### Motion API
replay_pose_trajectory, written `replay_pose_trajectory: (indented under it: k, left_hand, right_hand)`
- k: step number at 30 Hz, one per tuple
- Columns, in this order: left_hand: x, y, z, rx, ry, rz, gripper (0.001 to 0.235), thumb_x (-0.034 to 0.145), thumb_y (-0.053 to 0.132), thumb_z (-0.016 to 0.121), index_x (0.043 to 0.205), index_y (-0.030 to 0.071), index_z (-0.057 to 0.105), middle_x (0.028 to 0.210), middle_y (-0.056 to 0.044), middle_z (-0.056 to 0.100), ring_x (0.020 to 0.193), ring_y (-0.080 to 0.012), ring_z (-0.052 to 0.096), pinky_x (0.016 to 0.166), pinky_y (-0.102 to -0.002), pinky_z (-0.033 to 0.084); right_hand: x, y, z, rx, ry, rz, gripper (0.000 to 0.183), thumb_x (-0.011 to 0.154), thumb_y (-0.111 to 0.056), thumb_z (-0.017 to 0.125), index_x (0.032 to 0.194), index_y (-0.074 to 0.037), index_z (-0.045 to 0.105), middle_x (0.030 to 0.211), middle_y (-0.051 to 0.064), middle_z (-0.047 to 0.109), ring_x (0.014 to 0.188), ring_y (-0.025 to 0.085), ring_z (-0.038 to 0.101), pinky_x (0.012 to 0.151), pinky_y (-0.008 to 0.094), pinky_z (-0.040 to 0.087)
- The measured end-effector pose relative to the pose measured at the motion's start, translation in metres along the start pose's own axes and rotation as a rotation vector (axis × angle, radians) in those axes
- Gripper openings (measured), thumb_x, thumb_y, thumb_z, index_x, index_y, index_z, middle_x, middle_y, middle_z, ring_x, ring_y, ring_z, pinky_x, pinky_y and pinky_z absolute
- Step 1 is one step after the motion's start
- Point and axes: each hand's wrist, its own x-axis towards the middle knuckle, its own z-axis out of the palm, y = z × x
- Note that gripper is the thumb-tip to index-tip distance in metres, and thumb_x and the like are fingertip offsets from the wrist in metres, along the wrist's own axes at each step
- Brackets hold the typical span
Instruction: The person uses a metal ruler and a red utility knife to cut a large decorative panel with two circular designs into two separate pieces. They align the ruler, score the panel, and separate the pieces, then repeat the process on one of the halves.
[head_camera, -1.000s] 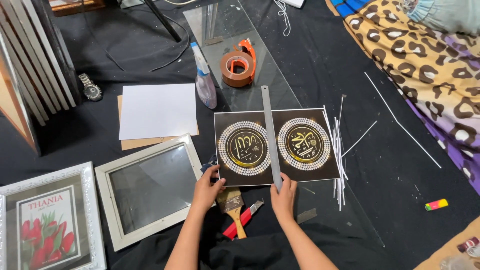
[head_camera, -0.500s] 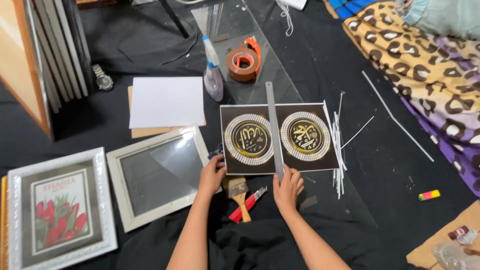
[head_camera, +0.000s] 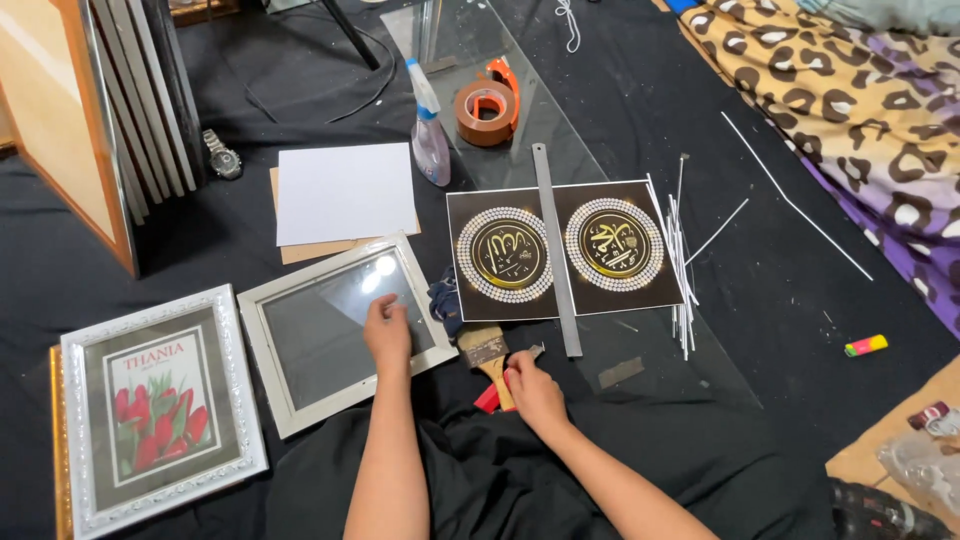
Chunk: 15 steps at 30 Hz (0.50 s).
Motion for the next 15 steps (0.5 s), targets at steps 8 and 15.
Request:
replay_pose_trajectory:
  k: [8, 15]
  left_hand:
    - [-0.086, 0.040, 0.031, 0.516, -0.710, 0.443, 0.032, 0.101, 0.036, 0.060, 0.131, 0.029, 0.068, 0.118, -0.016, 0.073, 0.116, -0.0410, 0.068, 0.100, -0.051, 0.053]
    - [-0.105, 0.037, 0.017, 0.840, -0.896, 0.412, 0.045, 0.106, 0.050, 0.046, 0.141, 0.026, 0.061, 0.131, -0.021, 0.065, 0.125, -0.0412, 0.064, 0.106, -0.051, 0.051]
  right_hand:
    - [0.017, 0.011, 0.011, 0.011, -0.078, -0.004, 0.026, 0.104, -0.051, 0.037, 0.125, -0.041, 0.049, 0.110, 0.017, 0.075, 0.111, 0.041, 0.070, 0.096, 0.048, 0.055]
    - [0.000, 0.011, -0.007, 0.317, 0.570, -0.352, 0.016, 0.099, -0.018, 0.060, 0.097, -0.016, 0.044, 0.090, 0.023, 0.068, 0.097, 0.045, 0.070, 0.083, 0.052, 0.054]
